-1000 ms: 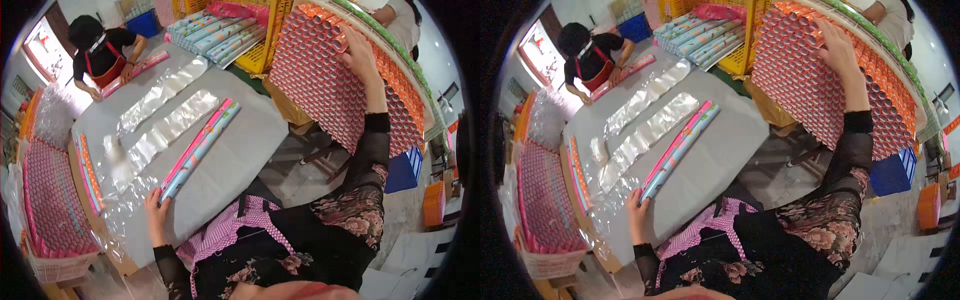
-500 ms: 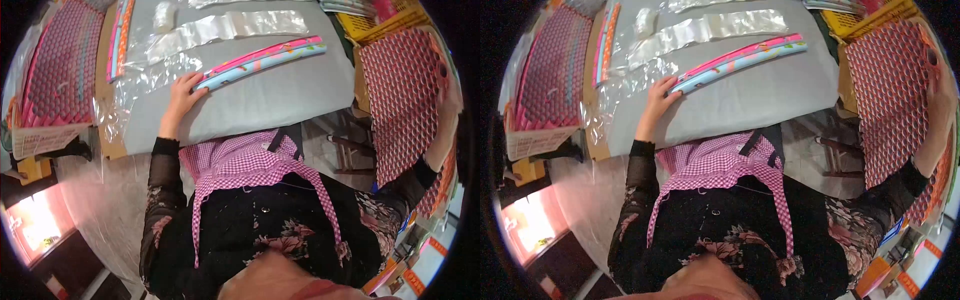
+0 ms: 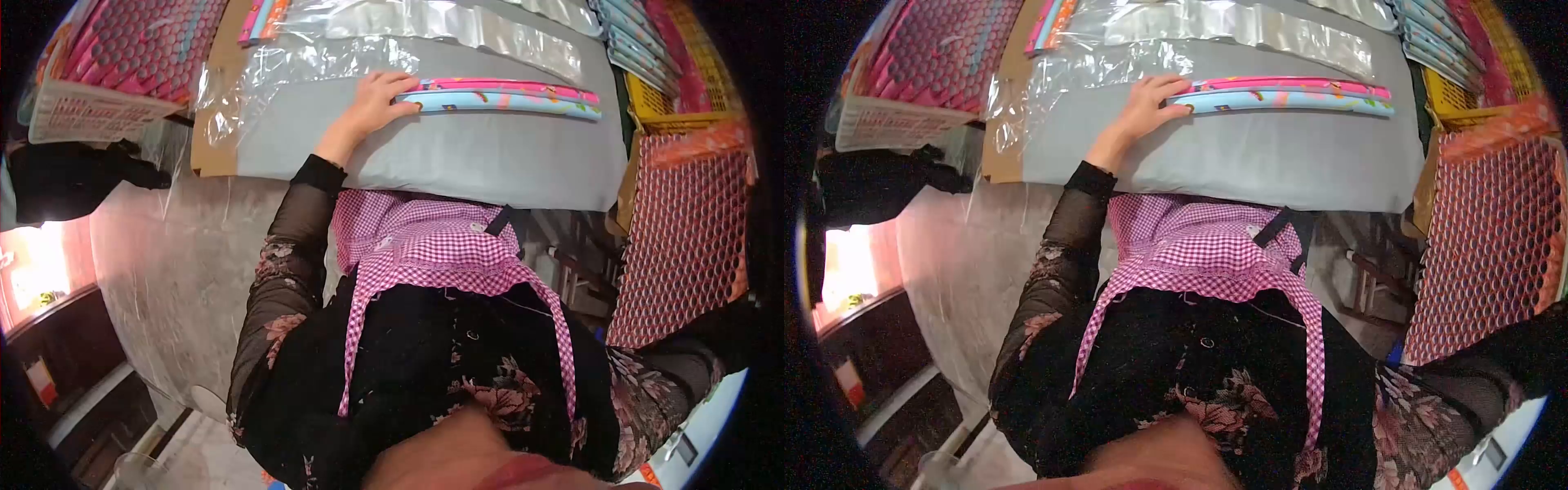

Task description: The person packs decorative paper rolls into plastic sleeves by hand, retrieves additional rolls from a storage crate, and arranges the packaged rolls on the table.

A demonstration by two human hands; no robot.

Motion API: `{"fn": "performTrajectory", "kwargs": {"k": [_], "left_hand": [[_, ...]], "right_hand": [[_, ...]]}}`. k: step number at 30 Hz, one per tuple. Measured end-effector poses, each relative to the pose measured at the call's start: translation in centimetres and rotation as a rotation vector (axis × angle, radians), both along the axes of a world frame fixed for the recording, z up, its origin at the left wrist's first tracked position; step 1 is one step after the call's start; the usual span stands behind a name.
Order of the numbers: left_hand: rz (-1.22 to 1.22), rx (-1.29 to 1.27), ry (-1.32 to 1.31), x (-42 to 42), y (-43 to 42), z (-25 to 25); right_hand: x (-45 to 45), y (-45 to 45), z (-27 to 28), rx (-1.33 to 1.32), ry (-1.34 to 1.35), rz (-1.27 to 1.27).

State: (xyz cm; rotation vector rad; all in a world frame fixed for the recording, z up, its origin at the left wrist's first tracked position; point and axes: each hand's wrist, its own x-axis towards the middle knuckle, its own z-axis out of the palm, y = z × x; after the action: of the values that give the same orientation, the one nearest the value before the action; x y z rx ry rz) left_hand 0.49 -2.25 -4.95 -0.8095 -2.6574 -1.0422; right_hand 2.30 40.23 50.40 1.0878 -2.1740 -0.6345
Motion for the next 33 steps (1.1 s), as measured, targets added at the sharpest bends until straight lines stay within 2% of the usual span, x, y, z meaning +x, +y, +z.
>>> {"fn": "performTrajectory", "kwargs": {"k": [2, 4, 6, 8, 11, 12, 14, 17, 21, 27, 29, 33], "left_hand": [[0.012, -0.011, -0.005, 0.0, 0.0, 0.0], [0.020, -0.017, -0.012, -0.1, 0.0, 0.2], [0.007, -0.019, -0.005, 0.1, 0.0, 0.4], [-0.007, 0.012, -0.019, -0.4, 0.0, -0.5], [-0.004, 0.030, -0.003, -0.4, 0.0, -0.5], [-0.020, 0.030, 0.000, -0.4, -0.1, -0.1], [-0.029, 0.049, 0.013, -0.3, 0.0, 0.1], [0.011, 0.028, -0.071, 0.0, 0.0, 0.1], [-0.029, 0.078, -0.195, -0.2, -0.2, -0.5], [-0.054, 0.033, -0.108, -0.4, -0.4, 0.4], [-0.070, -0.049, -0.127, -0.2, -0.4, 0.7], [-0.118, -0.077, -0.117, 0.2, -0.9, 0.9]], "right_hand": [[-0.8, 2.1, -1.6, -0.203, -0.079, -0.105], [-2.0, 4.9, -7.0, -0.591, -0.214, -0.242], [-3.1, 9.0, -15.8, -1.332, -0.608, -0.239], [-4.4, 12.5, -25.9, -2.013, -0.825, -0.157], [-4.7, 15.2, -40.7, -2.539, -1.011, -0.349], [-4.9, 19.0, -46.9, -2.522, -1.368, -0.205], [-3.7, 17.0, -53.4, -2.747, -1.224, -0.551], [-2.8, 14.2, -57.9, -2.743, -1.113, -0.843], [-3.0, 12.7, -59.3, -2.723, -1.082, -0.910], [-4.5, 11.7, -60.0, -2.654, -1.153, -0.852], [-5.0, 10.9, -59.2, -2.688, -1.088, -0.964], [-5.3, 10.7, -58.4, -2.624, -1.109, -1.027]]}}
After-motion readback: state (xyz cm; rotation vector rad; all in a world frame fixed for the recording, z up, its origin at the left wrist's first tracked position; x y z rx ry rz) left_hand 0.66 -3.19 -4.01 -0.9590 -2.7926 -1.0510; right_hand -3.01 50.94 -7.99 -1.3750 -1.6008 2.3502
